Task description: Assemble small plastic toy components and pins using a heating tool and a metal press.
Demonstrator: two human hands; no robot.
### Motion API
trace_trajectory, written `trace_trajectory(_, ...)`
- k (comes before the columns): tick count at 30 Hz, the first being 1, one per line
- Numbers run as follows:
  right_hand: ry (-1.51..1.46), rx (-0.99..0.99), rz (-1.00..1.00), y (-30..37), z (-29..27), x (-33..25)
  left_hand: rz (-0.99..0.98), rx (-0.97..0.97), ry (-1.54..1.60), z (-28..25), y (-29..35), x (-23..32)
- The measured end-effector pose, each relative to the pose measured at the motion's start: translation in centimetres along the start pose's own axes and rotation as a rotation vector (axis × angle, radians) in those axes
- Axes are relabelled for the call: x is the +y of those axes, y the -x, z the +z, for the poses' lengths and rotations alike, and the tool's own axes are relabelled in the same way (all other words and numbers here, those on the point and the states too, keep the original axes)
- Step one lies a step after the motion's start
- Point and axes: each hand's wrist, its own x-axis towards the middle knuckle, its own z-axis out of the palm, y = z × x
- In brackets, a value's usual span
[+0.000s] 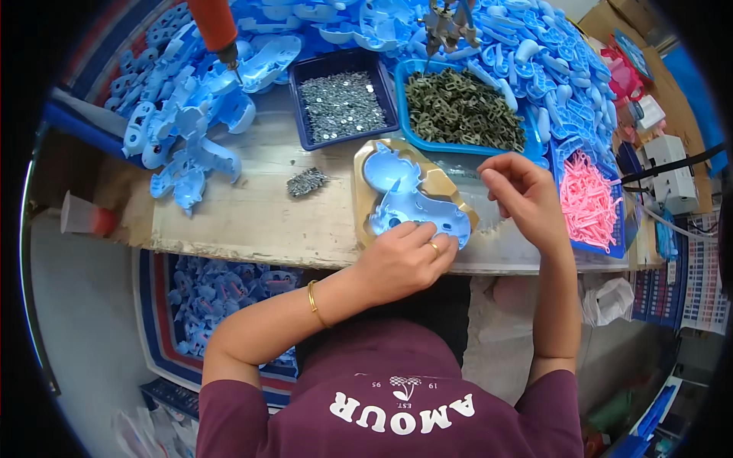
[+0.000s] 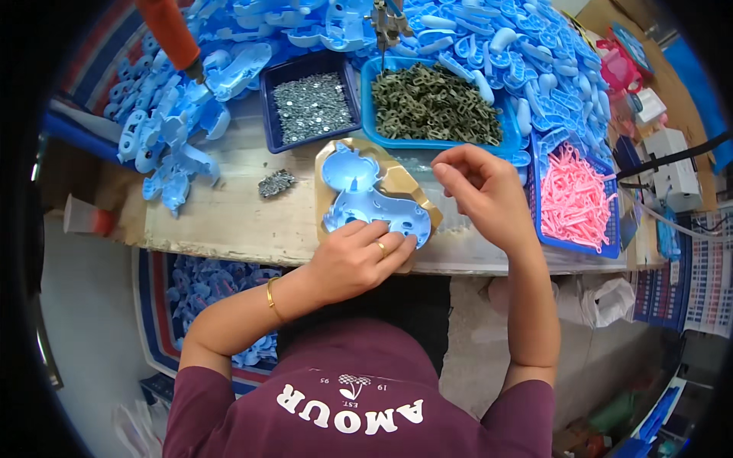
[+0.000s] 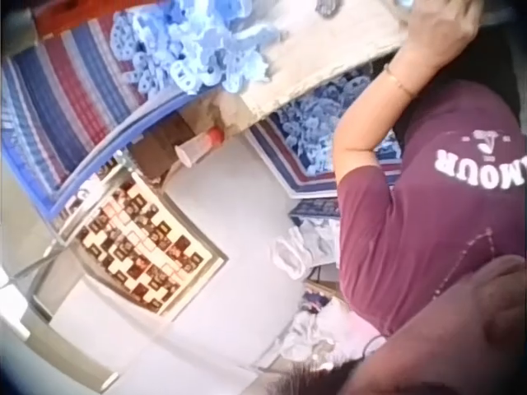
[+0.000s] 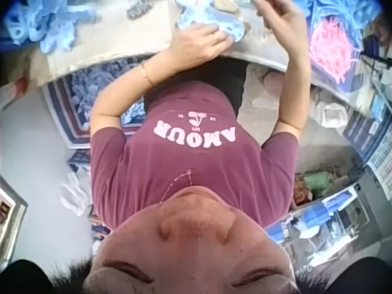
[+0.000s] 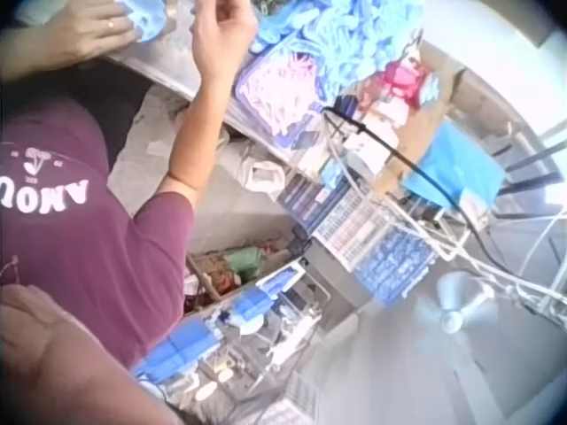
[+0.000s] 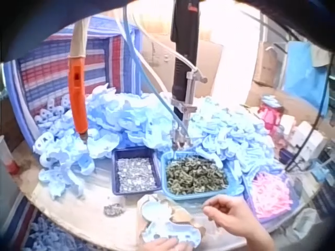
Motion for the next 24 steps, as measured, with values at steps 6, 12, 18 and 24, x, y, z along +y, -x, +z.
trace_trajectory(6,0.402,-0.239,-0.332,2.1,0.0,0.8,-0.174,0.159,0.148,-0.9,0.7,-1.1)
trace_trajectory(12,0.468,-0.187,-0.413,3.1,1.5,2.6,-0.386,0.052,0.21,-0.9,0.9,-2.0)
trace_trajectory(18,0.659,-0.14,-0.497,3.3,2.1,2.6,-0.353,0.031,0.16,-0.5,0.5,-2.1)
trace_trajectory(24,0.687,-0.195,-0.504,2.5,1.5,2.0,-0.367,0.005,0.196,-0.3,0.4,-2.1)
